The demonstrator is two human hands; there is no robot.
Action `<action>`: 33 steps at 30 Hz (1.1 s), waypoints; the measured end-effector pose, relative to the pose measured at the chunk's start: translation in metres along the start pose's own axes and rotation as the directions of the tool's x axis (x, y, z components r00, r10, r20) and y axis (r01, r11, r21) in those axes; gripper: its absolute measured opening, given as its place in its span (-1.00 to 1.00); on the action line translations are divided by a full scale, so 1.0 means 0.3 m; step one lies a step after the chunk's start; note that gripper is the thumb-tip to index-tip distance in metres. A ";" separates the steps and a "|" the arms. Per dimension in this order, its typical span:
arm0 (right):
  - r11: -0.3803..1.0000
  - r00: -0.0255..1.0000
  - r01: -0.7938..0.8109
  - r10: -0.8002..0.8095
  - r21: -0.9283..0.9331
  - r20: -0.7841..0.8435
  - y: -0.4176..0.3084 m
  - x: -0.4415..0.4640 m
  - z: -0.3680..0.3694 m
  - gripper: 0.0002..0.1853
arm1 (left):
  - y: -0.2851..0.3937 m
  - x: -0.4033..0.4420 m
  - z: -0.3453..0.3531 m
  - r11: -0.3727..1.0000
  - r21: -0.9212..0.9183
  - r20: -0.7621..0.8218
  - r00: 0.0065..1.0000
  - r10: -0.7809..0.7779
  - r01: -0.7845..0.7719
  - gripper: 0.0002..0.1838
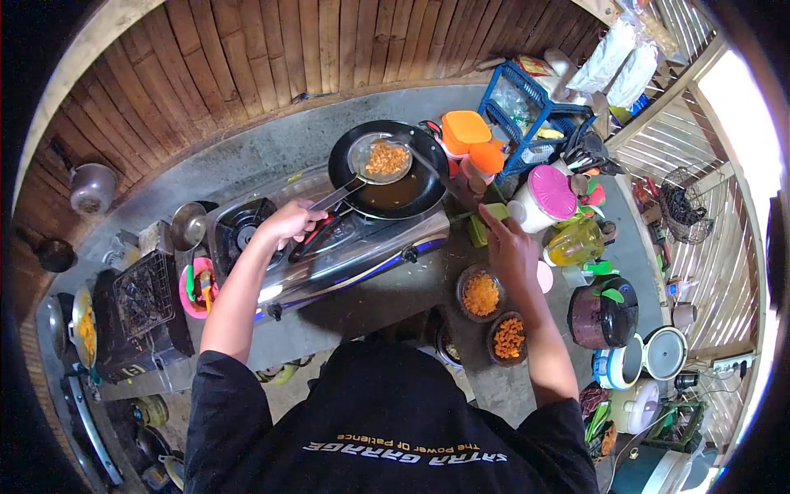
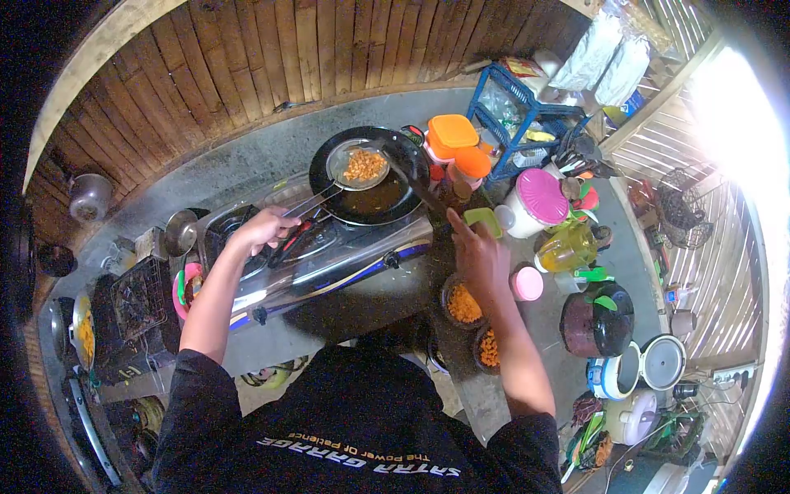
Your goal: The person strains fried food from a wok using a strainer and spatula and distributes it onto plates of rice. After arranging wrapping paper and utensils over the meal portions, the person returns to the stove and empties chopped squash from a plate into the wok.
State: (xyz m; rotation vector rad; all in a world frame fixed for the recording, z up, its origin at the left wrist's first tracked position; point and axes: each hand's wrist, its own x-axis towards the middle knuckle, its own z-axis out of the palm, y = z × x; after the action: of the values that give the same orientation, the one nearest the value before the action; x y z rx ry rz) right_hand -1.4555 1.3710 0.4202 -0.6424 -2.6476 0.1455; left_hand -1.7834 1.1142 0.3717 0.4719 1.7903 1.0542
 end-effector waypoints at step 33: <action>0.988 0.990 -0.143 0.144 0.052 -0.007 -0.103 0.011 -0.044 -0.52 | 0.128 -0.038 0.006 0.978 -0.010 -0.147 0.968 0.205 -0.209 -0.85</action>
State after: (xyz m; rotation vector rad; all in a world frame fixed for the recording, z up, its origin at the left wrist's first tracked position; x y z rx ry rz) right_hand -1.4656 1.3450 0.4393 -0.8144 -2.5777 0.2504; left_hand -1.7818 1.1281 0.4092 0.5891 1.8831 1.2829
